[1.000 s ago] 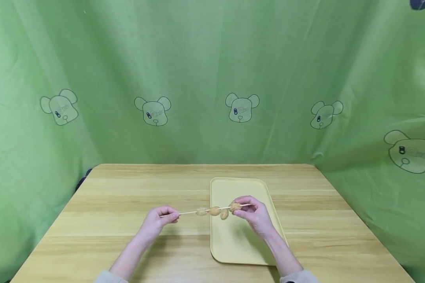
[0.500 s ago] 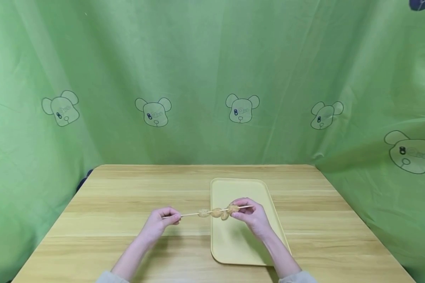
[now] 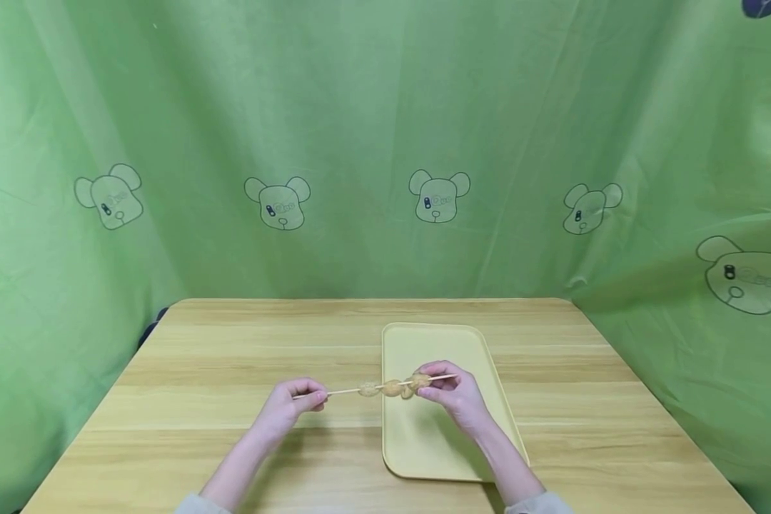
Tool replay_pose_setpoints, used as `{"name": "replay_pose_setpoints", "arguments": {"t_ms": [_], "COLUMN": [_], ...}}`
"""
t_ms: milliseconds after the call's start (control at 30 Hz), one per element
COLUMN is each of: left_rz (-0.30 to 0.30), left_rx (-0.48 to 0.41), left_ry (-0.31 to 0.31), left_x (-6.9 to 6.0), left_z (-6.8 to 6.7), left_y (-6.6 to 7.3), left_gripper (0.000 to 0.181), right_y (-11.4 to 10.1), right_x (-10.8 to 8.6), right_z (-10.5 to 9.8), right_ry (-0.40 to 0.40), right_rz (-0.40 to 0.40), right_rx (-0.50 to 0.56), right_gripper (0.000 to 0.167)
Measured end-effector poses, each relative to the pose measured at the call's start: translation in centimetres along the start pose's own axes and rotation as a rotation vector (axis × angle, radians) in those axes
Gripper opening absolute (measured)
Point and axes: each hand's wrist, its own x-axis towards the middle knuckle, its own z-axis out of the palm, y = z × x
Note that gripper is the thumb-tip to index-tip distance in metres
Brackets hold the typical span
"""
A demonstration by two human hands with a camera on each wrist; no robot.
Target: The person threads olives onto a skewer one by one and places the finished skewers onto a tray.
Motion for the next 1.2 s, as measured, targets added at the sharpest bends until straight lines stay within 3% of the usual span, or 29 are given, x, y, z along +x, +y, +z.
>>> {"name": "replay_pose_setpoints", "arguments": {"t_ms": [533,933,1200], "left_rz": [-0.009,-0.040,-0.006], "left_rx": [-0.031,-0.024,-0.008], "left_ry": [-0.002,-0.023,-0.058], "left_x": [0.05,0.01,-0.06], "left_z": [-0.20,-0.25,-0.13], "left_y": [-0.36,-0.73,-0.53], "left_gripper": [0.022,0.025,0.025], "right_y": [0.36,0.38,0.28], "right_x": [0.07,0.00,-0.14], "right_z": [0.32,0.26,0.13], "right_ry": [0.050,0.030,0.032], "right_rz": [0.033,0.044,0.064], "right_rx": [-0.034,-0.008,0.023], "right_gripper": [0.023,0.024,0.022]}}
